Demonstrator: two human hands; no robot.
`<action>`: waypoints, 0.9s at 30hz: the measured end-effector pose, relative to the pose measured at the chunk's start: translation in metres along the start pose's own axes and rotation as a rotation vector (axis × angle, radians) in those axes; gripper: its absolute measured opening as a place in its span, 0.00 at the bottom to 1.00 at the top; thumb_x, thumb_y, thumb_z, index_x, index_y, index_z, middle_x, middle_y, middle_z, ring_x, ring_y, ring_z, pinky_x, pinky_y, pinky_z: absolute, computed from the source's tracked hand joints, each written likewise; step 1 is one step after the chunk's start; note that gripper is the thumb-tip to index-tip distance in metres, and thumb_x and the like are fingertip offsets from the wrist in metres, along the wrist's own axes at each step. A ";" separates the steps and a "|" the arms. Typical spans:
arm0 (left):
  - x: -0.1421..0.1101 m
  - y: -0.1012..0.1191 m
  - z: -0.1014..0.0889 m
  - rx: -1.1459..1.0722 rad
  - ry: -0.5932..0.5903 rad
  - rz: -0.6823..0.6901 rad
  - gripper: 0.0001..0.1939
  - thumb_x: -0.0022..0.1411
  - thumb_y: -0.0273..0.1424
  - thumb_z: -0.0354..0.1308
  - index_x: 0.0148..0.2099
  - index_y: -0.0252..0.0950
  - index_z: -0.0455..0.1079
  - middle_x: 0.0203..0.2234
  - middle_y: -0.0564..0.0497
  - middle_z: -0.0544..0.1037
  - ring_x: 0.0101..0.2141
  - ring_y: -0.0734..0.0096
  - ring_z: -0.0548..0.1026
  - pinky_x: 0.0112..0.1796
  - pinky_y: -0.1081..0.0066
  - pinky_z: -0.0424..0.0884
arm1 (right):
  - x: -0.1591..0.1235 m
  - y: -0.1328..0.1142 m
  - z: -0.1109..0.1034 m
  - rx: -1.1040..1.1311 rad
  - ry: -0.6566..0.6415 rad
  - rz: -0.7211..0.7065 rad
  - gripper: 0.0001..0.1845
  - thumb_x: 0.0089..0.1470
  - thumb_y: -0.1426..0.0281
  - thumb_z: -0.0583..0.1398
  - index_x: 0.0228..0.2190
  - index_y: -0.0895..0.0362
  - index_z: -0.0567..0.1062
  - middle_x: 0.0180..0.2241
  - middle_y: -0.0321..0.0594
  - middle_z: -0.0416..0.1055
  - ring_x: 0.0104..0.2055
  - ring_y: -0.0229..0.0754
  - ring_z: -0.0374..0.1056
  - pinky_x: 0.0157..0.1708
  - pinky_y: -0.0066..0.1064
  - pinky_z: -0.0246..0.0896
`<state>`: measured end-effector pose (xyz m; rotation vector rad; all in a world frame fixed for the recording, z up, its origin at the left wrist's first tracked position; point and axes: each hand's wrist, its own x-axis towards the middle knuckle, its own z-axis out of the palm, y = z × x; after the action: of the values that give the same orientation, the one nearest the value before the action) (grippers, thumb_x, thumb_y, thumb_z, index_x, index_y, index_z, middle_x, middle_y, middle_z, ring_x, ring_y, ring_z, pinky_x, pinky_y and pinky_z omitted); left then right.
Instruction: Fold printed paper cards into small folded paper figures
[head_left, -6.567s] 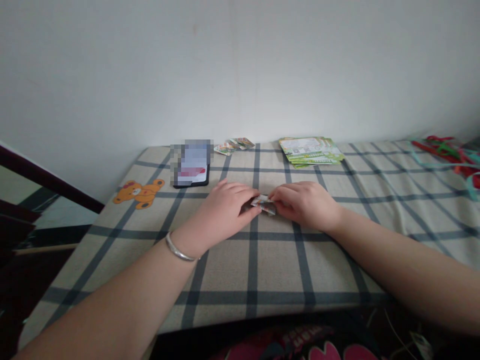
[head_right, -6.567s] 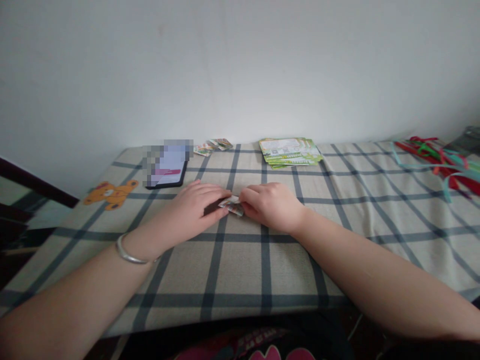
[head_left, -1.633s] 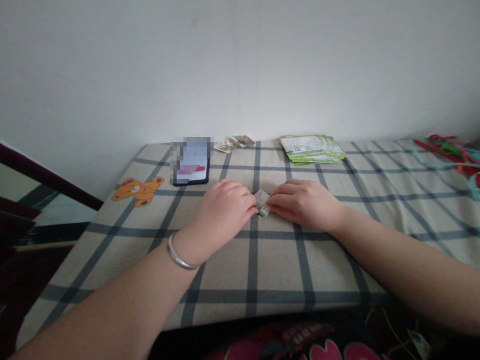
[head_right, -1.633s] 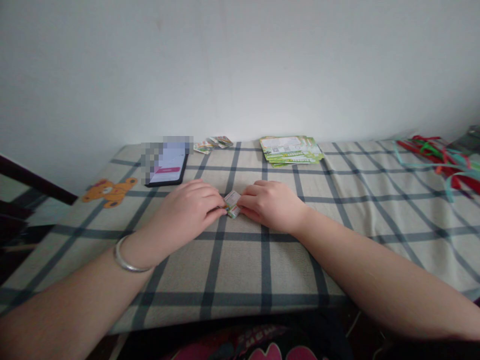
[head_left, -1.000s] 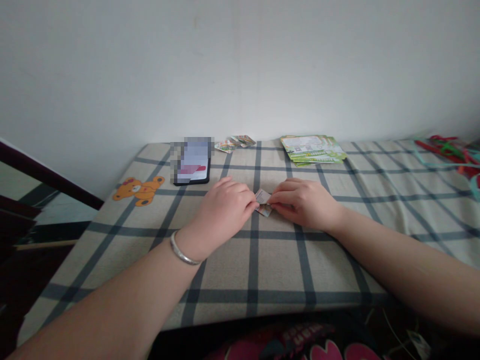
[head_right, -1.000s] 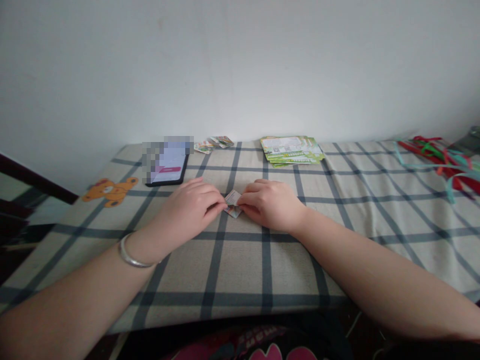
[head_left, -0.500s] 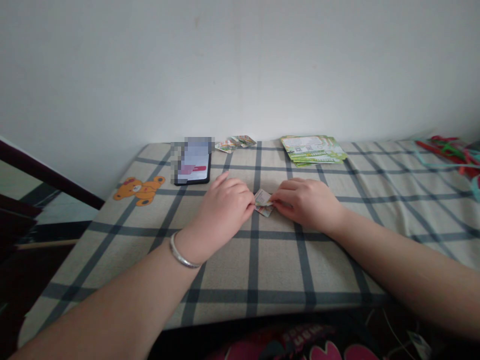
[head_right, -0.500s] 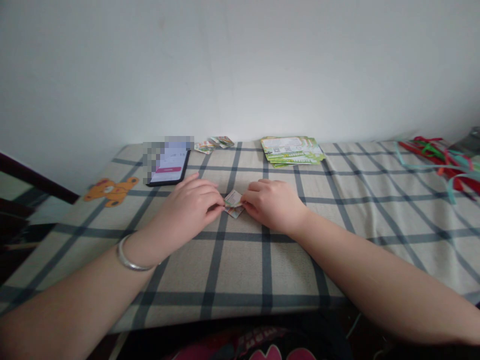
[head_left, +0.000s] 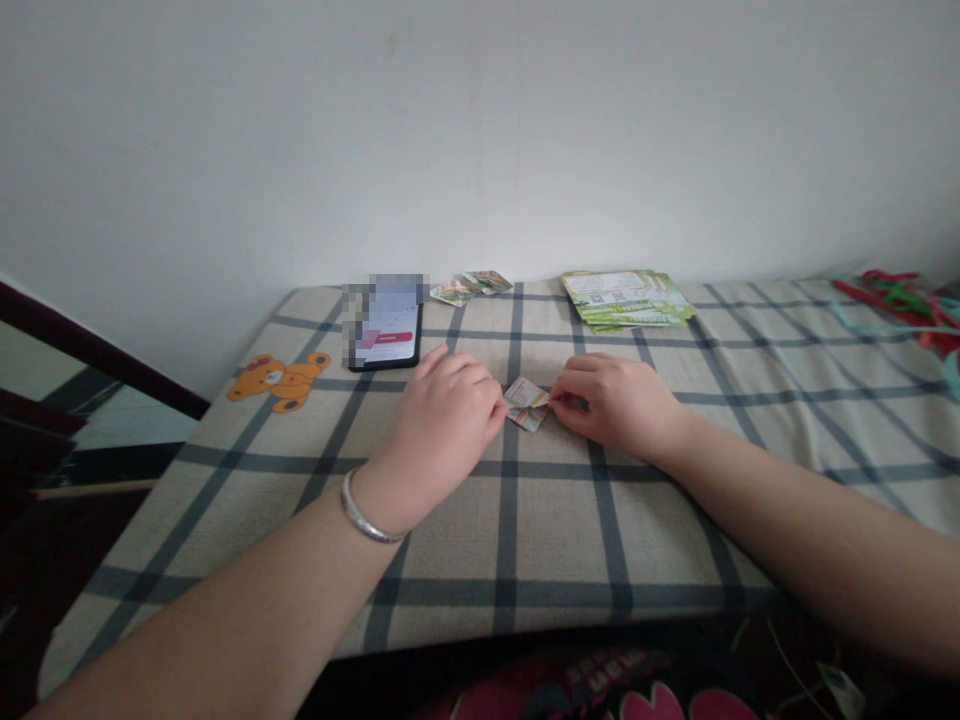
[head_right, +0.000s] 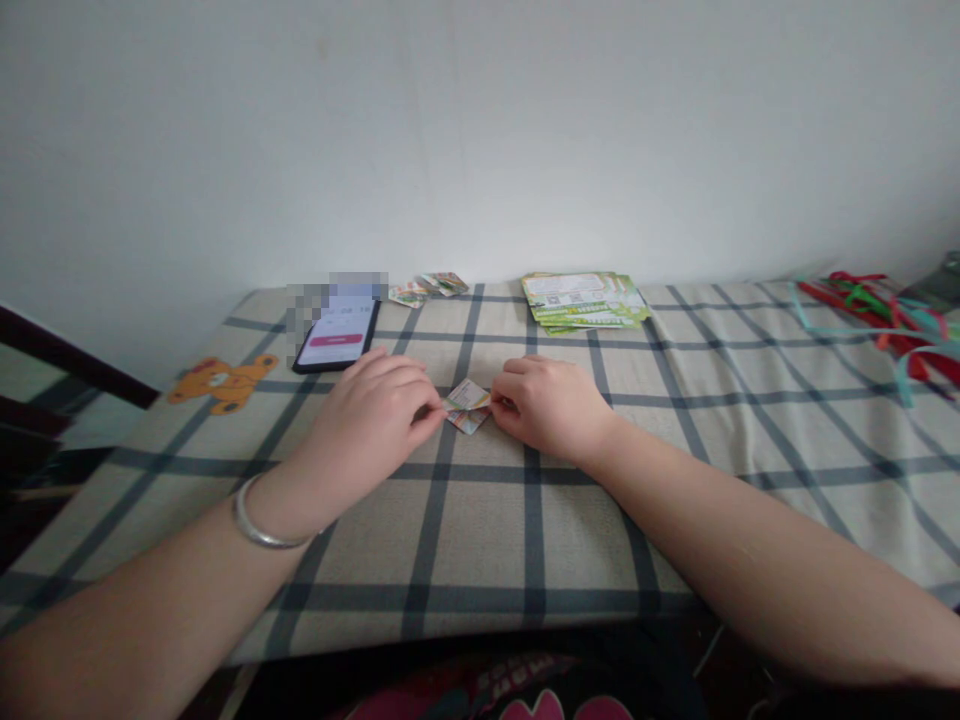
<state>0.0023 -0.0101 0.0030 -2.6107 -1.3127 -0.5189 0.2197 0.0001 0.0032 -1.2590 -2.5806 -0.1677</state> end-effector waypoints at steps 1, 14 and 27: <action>0.000 0.000 0.000 -0.006 -0.003 -0.005 0.07 0.61 0.28 0.56 0.30 0.36 0.72 0.31 0.50 0.76 0.40 0.62 0.72 0.55 0.54 0.59 | 0.000 0.000 0.000 0.013 -0.003 0.009 0.10 0.56 0.67 0.56 0.28 0.55 0.75 0.29 0.37 0.71 0.33 0.39 0.66 0.28 0.31 0.48; 0.006 -0.005 0.010 -0.114 -0.011 -0.057 0.07 0.60 0.28 0.57 0.29 0.34 0.70 0.30 0.49 0.75 0.38 0.62 0.71 0.44 0.61 0.67 | 0.007 0.002 0.007 0.156 -0.009 0.090 0.07 0.53 0.70 0.56 0.27 0.57 0.72 0.26 0.37 0.69 0.29 0.37 0.61 0.29 0.29 0.50; 0.003 -0.001 0.017 -0.076 0.091 -0.144 0.09 0.61 0.33 0.58 0.28 0.37 0.72 0.32 0.48 0.75 0.44 0.56 0.69 0.55 0.46 0.58 | 0.013 0.000 0.006 0.246 -0.091 0.287 0.13 0.55 0.61 0.57 0.24 0.56 0.71 0.22 0.36 0.69 0.24 0.36 0.59 0.22 0.29 0.44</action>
<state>0.0071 -0.0025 -0.0112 -2.5307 -1.4859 -0.7141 0.2108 0.0108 0.0010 -1.5481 -2.3650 0.2604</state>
